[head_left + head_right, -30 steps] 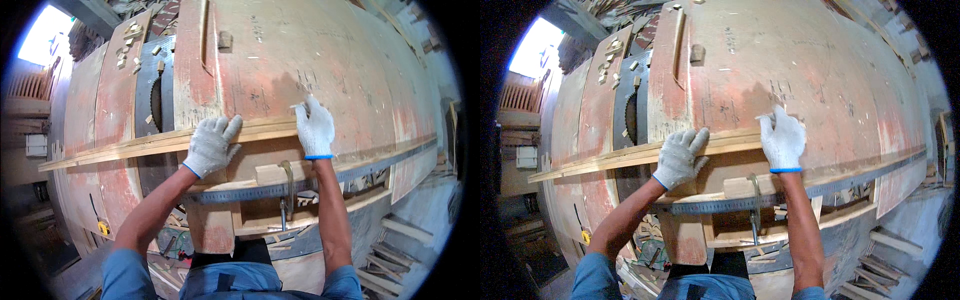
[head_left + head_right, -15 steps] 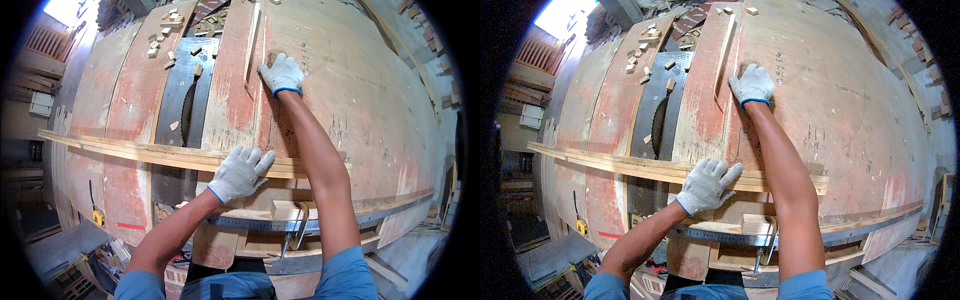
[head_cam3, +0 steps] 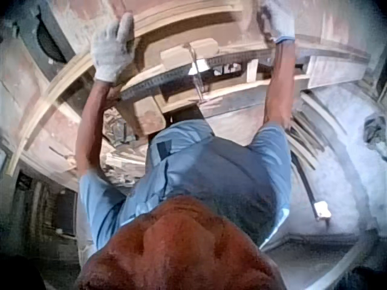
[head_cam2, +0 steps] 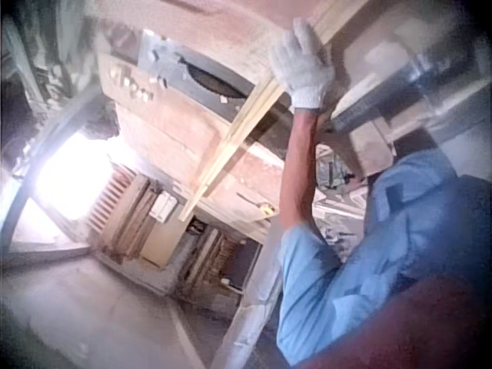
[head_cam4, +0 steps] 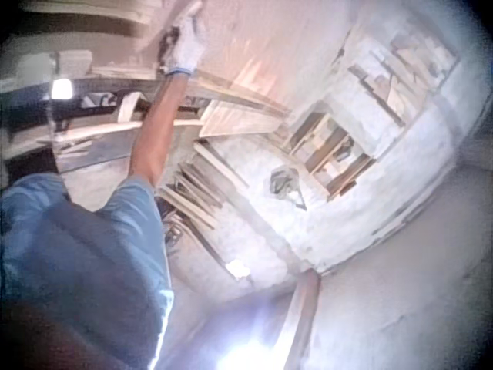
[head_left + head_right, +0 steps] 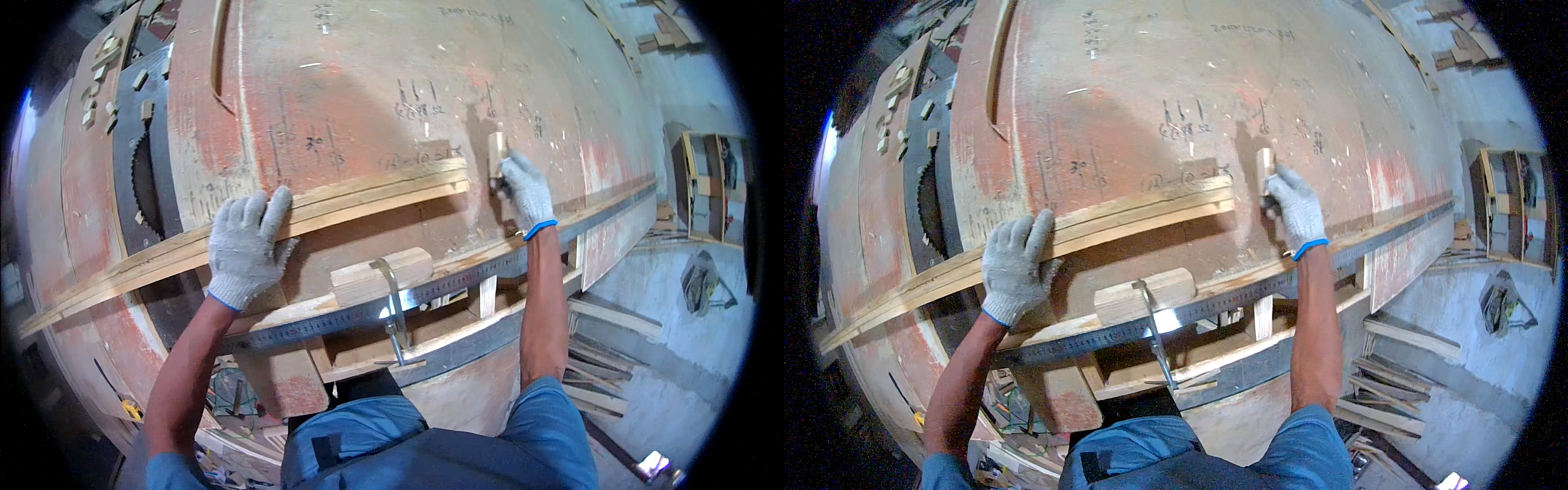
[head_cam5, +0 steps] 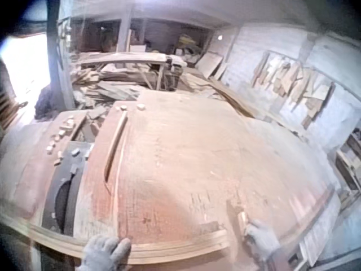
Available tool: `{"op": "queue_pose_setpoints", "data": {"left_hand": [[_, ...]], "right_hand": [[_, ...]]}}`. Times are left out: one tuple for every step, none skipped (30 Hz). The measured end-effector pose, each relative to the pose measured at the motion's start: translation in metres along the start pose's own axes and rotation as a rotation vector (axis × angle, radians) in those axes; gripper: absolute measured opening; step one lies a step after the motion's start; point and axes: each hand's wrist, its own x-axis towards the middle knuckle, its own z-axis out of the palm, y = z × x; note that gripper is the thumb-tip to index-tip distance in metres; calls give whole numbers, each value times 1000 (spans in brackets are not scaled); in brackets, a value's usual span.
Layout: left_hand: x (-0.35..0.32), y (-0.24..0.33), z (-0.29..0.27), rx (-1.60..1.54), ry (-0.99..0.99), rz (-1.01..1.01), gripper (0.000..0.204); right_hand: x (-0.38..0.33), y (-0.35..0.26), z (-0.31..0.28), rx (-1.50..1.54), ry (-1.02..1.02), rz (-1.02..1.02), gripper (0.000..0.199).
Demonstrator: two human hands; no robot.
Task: The person assembles a wooden slatted structure on the floor using a pneumatic nail gun. They then move to a table saw to measure and cut additional wooden planks using a tape measure and pencil.
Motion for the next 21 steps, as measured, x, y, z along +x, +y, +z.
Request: {"op": "queue_pose_setpoints", "data": {"left_hand": [[1, 1, 1, 4, 3, 5, 87], [2, 3, 2, 9, 5, 10, 87], [0, 3, 2, 21, 5, 2, 87], [-3, 2, 3, 30, -6, -15, 87], [-4, 2, 3, 38, -4, -18, 88], [-4, 3, 3, 46, -2, -18, 89], [-3, 3, 2, 53, 1, -19, 89], [-3, 4, 2, 60, -6, -25, 90], [-4, 3, 3, 65, 4, -14, 90], [-3, 1, 5, 70, 13, -4, 90], [-4, 1, 6, 72, 23, 9, 90], [-4, 2, 4, 61, 27, 10, 90], [-4, 2, 3, 57, 18, 6, 90], [-4, 2, 3, 53, 9, -1, 90], [-4, 1, 3, 49, -1, -9, 89], [-3, 2, 1, 52, -29, -25, 89], [-1, 4, -1, 53, -58, -41, 89], [0, 5, -2, 54, -87, -56, 88], [-1, 5, -2, 62, -86, -51, 88], [-1, 4, 0, 67, -85, -44, 88], [-1, 4, 1, 72, -84, -37, 88]], "right_hand": [[-2, 17, -3, 27, 15, -21, 51], [-4, 35, 0, 56, 28, -42, 48], [-11, 31, 20, 84, 27, -64, 45], [-21, 18, 28, 105, -127, 44, 35], [-27, 13, 35, 59, -110, 27, 34], [-30, 11, 38, 13, -89, 9, 33], [-33, 9, 41, -33, -69, -8, 32], [-36, 5, 44, -58, -70, -29, 34], [-35, 8, 43, -62, -60, -21, 34], [-32, 11, 43, -66, -51, -14, 33], [-30, 13, 43, -73, -38, -5, 33], [-30, 15, 42, -43, -60, -8, 32], [-31, 14, 42, -76, -78, -4, 32], [-31, 12, 42, -110, -98, -1, 32], [-31, 11, 42, -144, -119, 3, 32], [-30, 12, 41, -176, -124, 15, 33], [-28, 13, 39, -208, -128, 29, 33], [-26, 14, 36, -239, -132, 42, 33], [-19, 25, 31, -343, -99, -145, 34], [-15, 31, 30, -445, -65, -333, 34], [-12, 37, 29, -545, -29, -522, 34]]}}
